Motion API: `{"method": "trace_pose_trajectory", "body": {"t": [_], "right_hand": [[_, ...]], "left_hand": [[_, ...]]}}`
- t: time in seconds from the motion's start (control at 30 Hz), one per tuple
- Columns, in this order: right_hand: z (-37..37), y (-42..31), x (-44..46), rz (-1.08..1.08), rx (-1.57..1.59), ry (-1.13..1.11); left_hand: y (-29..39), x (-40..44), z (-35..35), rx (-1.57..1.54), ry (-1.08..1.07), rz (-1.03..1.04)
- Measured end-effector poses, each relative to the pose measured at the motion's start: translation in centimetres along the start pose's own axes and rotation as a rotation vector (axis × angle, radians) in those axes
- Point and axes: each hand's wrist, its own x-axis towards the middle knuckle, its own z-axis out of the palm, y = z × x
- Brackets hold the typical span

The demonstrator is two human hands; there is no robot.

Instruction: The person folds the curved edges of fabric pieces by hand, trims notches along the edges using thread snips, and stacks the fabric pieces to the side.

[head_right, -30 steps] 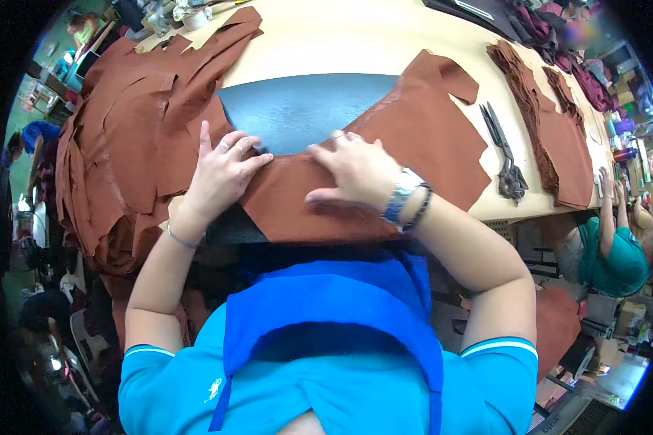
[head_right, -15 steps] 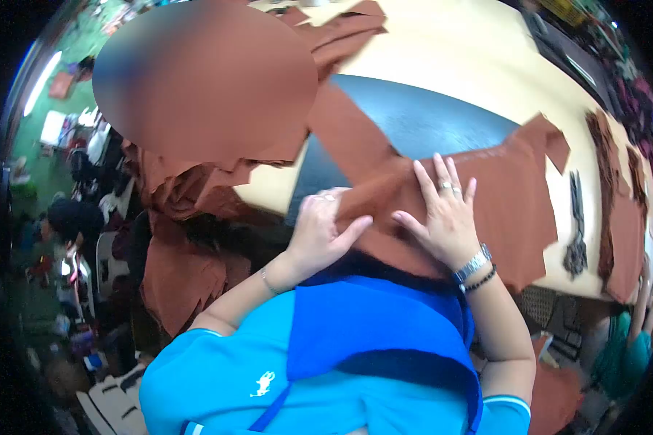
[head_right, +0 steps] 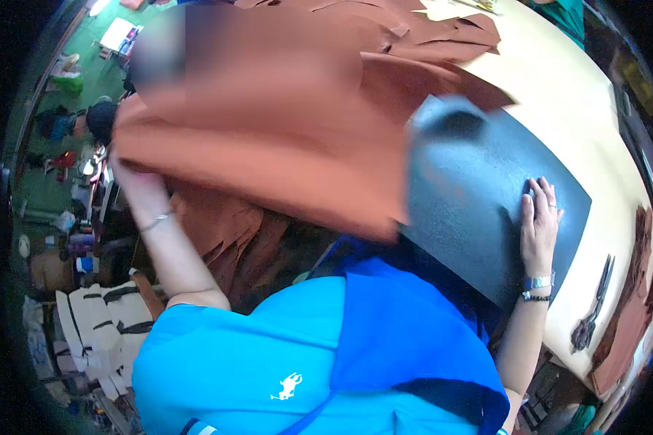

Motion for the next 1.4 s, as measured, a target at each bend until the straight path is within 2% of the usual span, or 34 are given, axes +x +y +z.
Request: {"method": "trace_pose_trajectory", "body": {"t": [0.07,0.1,0.17,0.2,0.27,0.37,0.4,0.43,0.47,0.5,0.53,0.6,0.63,0.67,0.7,0.73,0.8,0.83,0.87,0.93,0.97,1.0,1.03,1.07,1.1,1.2,1.23,1.3,1.33,1.4], "right_hand": [[-0.1,-0.2,-0.2,-0.030,-0.001,-0.011],[-0.1,-0.2,-0.2,-0.027,-0.006,-0.011],[0.1,0.0,-0.3,-0.029,-0.016,-0.010],[0.1,0.1,-0.2,-0.032,-0.021,-0.010],[0.2,0.3,-0.2,-0.027,-0.043,-0.018],[0.1,0.3,-0.1,-0.021,-0.056,-0.019],[0.1,0.2,-0.1,-0.022,-0.056,-0.018],[0.1,0.1,-0.1,-0.022,-0.057,-0.017],[0.1,0.1,-0.1,-0.021,-0.058,-0.013],[0.1,0.1,0.0,-0.024,-0.056,-0.009],[0.1,0.1,0.0,-0.025,-0.055,-0.004],[0.1,-0.1,-0.1,-0.028,-0.047,-0.004],[-0.1,-0.5,-0.2,-0.029,-0.044,-0.003],[-0.3,-0.7,-0.3,-0.026,-0.042,0.003],[-0.2,-0.4,-0.3,-0.045,-0.040,0.005],[-0.3,-0.7,-0.4,-0.045,-0.019,0.014],[-0.6,-1.5,-0.6,-0.028,-0.013,0.021],[-0.8,-1.8,-0.7,-0.018,0.011,0.024],[-0.8,-1.9,-0.8,-0.023,0.002,0.022],[-0.9,-2.1,-0.8,-0.015,-0.008,0.024],[-1.1,-2.5,-0.9,-0.005,-0.015,0.037],[-1.0,-2.3,-1.0,-0.006,0.009,0.047],[-1.0,-2.4,-1.0,-0.004,0.013,0.050],[-1.0,-2.5,-0.9,-0.002,0.018,0.052],[-1.1,-2.6,-1.0,0.001,0.029,0.050],[-1.5,-2.8,-0.9,0.005,0.061,0.048],[-1.5,-2.8,-0.9,0.006,0.073,0.051],[-1.4,-2.7,-0.9,0.022,0.084,0.063],[-1.3,-2.7,-0.9,0.021,0.084,0.065],[-1.4,-2.7,-0.9,0.016,0.082,0.069]], "left_hand": [[4.7,2.5,-3.2,0.060,0.212,0.150],[6.4,6.0,-8.6,0.060,0.268,0.221],[11.5,5.6,-10.9,-0.080,0.066,0.363],[12.4,8.5,-12.3,0.061,0.450,0.587],[15.1,9.0,-12.3,0.116,0.670,0.834],[16.0,9.1,-10.4,0.286,0.686,1.032],[16.1,12.2,-13.4,0.329,0.565,0.984],[15.4,14.0,-14.8,0.806,0.503,0.984],[13.0,13.6,-12.6,1.009,0.511,0.874],[10.1,16.8,-14.5,1.258,0.395,0.926],[5.9,19.4,-16.0,1.305,0.109,0.959],[-4.0,18.1,-15.1,1.319,-0.078,0.638],[-8.7,16.4,-16.8,1.673,-0.327,0.589],[-13.4,14.8,-18.4,1.997,-0.668,0.608],[-18.0,13.1,-19.9,2.152,-1.028,0.652],[-20.8,10.0,-20.7,2.033,-1.053,0.295],[-26.2,3.5,-21.8,1.761,-0.892,-0.342],[-26.2,0.6,-20.4,1.813,-0.761,-0.330],[-28.2,0.2,-20.9,1.593,-0.364,-0.441],[-26.4,-1.2,-17.6,1.178,-0.061,-0.205],[-28.2,0.9,-19.3,1.026,0.011,0.006],[-26.9,1.6,-16.4,0.702,0.184,0.099],[-24.5,2.6,-14.6,0.815,0.221,0.240],[-23.2,4.2,-12.9,0.762,0.269,0.424],[-20.4,4.1,-8.6,0.674,0.289,0.494],[-14.4,3.0,2.8,0.802,-0.077,0.928],[-13.0,1.3,6.7,0.767,-0.303,0.962],[-13.0,-2.2,13.1,0.901,-0.636,1.034],[-13.2,-4.7,15.6,1.111,-0.743,1.015],[-17.3,-7.3,18.2,1.247,-0.782,0.927]]}}
